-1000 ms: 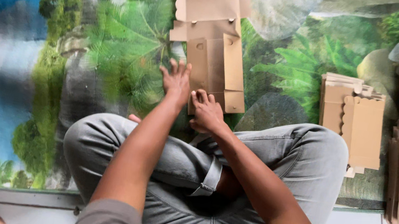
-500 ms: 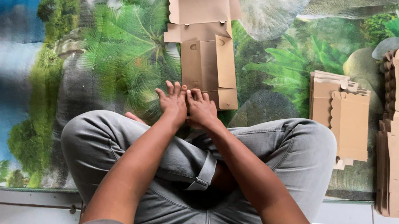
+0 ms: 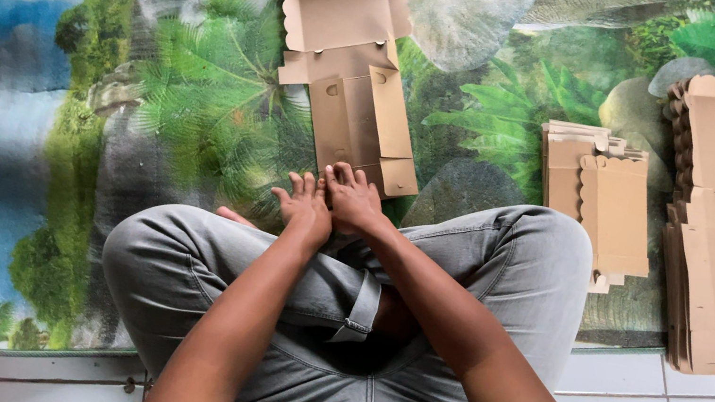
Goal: The person sits on the floor and assembles a flat cardboard piece into a box by folding the sides and locking the tabs. They then fold the top flaps to close the box.
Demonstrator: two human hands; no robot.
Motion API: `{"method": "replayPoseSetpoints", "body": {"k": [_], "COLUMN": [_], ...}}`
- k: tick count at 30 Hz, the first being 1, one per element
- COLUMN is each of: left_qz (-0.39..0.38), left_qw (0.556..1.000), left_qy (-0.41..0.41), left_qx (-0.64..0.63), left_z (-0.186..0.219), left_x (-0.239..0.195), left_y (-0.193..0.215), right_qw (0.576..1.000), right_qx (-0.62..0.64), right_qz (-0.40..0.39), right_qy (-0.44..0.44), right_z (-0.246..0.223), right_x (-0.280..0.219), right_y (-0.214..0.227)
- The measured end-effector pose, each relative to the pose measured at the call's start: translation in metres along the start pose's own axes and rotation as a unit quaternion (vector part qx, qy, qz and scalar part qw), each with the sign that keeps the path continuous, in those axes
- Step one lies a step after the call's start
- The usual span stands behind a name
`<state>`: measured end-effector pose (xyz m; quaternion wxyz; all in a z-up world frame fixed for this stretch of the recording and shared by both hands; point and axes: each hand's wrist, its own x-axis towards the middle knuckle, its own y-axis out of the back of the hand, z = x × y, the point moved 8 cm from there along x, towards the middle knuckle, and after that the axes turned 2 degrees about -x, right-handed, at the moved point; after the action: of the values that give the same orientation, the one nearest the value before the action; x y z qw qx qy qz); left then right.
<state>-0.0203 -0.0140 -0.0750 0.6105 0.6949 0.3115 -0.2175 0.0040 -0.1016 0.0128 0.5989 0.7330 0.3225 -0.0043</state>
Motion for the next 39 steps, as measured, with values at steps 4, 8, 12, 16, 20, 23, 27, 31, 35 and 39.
{"method": "replayPoseSetpoints", "body": {"k": [4,8,12,16,20,23,27,31,35,39], "left_qz": [-0.024,-0.045,-0.058,-0.064,-0.044,0.024,0.098,0.193,0.345,0.356], "left_qw": [1.0,0.999,0.998,0.995,0.979,0.935,0.885,0.777,0.676,0.637], "left_qy": [-0.01,-0.028,-0.037,-0.077,-0.035,0.028,0.057,0.085,0.085,0.023], "left_qx": [-0.002,-0.004,0.006,-0.025,-0.197,-0.353,-0.452,-0.593,-0.646,-0.683], "left_z": [-0.001,-0.001,0.0,0.001,-0.023,-0.062,-0.088,-0.094,-0.094,-0.078], "left_x": [-0.037,-0.087,-0.084,-0.077,-0.063,-0.053,0.05,0.127,0.14,0.114], "left_y": [0.017,0.046,0.038,0.031,0.073,0.115,0.091,0.07,0.071,0.105], "right_qw": [1.0,1.0,1.0,0.998,0.997,0.994,0.994,0.995,0.996,0.996], "right_qx": [0.007,0.006,-0.006,-0.052,-0.073,-0.101,-0.099,-0.087,-0.088,-0.09], "right_qz": [0.002,-0.006,0.003,0.025,-0.017,-0.034,-0.04,-0.034,-0.005,0.008], "right_qy": [-0.002,-0.003,-0.006,0.011,0.004,0.01,0.032,0.026,0.03,0.024], "right_z": [0.001,0.002,-0.002,-0.008,-0.015,-0.014,-0.025,-0.03,-0.025,-0.024], "right_x": [0.001,0.003,-0.005,-0.019,-0.028,-0.029,-0.043,-0.044,-0.038,-0.033], "right_y": [-0.003,-0.008,-0.004,0.009,0.008,-0.012,-0.008,0.0,-0.008,-0.011]}}
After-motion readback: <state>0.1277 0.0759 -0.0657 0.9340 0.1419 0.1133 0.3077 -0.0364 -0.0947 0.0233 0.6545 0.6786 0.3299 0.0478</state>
